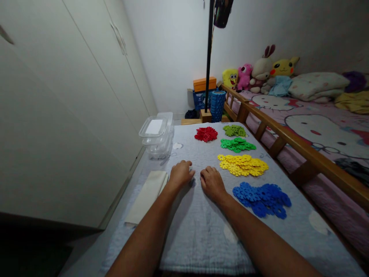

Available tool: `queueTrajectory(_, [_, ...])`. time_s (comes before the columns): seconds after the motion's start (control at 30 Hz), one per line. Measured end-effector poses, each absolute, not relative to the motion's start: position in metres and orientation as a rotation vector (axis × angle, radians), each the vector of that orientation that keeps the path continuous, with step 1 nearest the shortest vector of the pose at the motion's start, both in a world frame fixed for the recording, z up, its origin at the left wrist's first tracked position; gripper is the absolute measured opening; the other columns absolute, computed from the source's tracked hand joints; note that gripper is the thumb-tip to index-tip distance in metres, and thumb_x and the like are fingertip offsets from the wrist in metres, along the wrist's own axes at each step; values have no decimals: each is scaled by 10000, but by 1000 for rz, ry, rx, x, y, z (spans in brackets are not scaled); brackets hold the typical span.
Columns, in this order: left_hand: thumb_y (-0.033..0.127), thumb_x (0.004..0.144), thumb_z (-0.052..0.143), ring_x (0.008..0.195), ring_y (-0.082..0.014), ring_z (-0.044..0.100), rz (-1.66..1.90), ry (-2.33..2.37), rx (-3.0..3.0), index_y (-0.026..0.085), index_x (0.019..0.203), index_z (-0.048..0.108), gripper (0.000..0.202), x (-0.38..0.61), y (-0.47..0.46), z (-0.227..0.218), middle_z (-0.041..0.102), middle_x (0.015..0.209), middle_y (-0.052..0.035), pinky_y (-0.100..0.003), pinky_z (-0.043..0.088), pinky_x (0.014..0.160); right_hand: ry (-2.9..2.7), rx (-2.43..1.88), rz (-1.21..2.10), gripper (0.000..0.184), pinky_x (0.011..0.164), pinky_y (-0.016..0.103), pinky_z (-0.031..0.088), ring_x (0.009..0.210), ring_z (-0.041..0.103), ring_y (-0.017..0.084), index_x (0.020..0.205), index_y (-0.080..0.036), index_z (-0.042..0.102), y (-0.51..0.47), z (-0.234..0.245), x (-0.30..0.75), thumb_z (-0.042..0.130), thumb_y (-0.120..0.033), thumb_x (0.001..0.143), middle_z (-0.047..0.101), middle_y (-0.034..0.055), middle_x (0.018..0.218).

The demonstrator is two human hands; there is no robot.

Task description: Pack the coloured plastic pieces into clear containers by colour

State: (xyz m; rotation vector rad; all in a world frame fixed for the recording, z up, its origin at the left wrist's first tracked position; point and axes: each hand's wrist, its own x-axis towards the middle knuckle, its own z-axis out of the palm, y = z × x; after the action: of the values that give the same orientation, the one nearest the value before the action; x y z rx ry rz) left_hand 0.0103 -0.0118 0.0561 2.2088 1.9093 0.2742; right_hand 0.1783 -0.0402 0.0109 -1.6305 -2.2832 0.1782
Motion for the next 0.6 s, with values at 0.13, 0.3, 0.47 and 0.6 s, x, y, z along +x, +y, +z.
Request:
queueTrajectory(0.13, [268, 919, 643, 1170, -284, 630, 738, 1995, 2359, 220, 1259, 674, 345, -6, -10, 105, 696, 1276, -104, -410, 468, 1019, -2279, -1626, 172, 130, 904, 353, 388, 1040, 540, 253, 1020, -188, 707, -40, 9, 179, 587, -179, 968, 657, 99, 1077])
queueTrajectory(0.3, [255, 880, 672, 1292, -361, 516, 1063, 2371, 2289, 220, 1229, 680, 351, -49, 11, 140, 612, 1374, -145, -505, 396, 1078, -2275, -1620, 161, 132, 901, 350, 389, 1044, 541, 253, 1014, -185, 707, -40, 7, 178, 583, -175, 970, 659, 98, 1079])
queueTrajectory(0.47, [300, 886, 664, 1273, -367, 489, 1026, 2519, 2250, 234, 1249, 663, 368, -78, 32, 134, 603, 1332, -146, -513, 357, 1082, -2270, -1613, 161, 133, 906, 350, 391, 1042, 541, 250, 1016, -188, 706, -39, 6, 178, 580, -180, 975, 658, 96, 1079])
queueTrajectory(0.6, [277, 904, 628, 1252, -358, 495, 967, 2518, 2245, 227, 1155, 687, 263, -83, 41, 125, 621, 1258, -140, -506, 338, 1090, -2269, -1613, 179, 120, 909, 346, 394, 1045, 540, 245, 1013, -194, 701, -40, 7, 180, 591, -173, 969, 657, 96, 1083])
